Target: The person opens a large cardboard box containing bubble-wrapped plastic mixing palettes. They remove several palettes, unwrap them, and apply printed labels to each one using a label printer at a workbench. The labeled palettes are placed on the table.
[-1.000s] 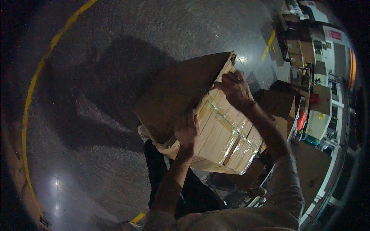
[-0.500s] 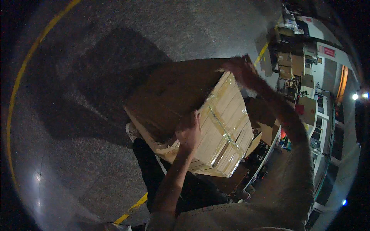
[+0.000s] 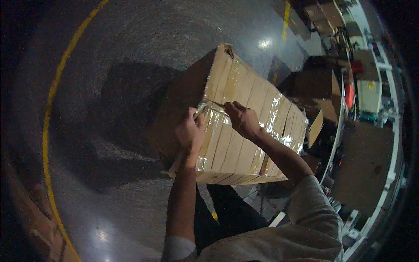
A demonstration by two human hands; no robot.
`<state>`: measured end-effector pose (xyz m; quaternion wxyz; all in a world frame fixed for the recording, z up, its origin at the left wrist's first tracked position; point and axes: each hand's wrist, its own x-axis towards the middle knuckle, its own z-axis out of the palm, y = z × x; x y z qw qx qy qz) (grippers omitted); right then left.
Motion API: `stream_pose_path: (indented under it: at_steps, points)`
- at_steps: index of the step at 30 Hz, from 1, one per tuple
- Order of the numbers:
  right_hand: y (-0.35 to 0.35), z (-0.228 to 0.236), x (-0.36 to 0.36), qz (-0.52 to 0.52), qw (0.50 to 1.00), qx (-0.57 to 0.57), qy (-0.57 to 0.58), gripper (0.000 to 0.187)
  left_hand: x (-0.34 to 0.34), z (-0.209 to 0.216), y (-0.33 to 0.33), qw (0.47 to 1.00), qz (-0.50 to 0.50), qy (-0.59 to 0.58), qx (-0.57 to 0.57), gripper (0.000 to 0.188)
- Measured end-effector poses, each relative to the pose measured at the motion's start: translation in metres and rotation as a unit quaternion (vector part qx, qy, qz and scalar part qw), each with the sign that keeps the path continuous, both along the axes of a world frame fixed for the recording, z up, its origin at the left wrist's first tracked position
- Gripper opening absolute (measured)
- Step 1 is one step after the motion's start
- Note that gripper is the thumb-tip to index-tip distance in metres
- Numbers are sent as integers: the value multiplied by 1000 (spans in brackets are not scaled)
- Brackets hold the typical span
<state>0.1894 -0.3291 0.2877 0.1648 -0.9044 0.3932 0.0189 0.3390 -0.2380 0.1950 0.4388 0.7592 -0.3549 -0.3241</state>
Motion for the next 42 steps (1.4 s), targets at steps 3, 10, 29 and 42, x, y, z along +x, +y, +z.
stream_pose_path:
  at_steps: [3, 10, 29, 42]
  points:
    - [8, 0, -1, 7, 999, -31, -1, 22, -4, 25, 11, 999, 4, -5, -42, 18]
    - [2, -34, -44, -23, 999, -36, 2, 29, -15, 89, 19, 1000, -1, -7, -24, 16]
    - [14, -61, -250, -10, 960, 34, 278, 23, -64, 117, -41, 844, -192, -500, -19, 45]
    - [36, -56, -324, -191, 980, -58, -1, 30, -183, 72, -40, 806, -361, -461, 81, 29]
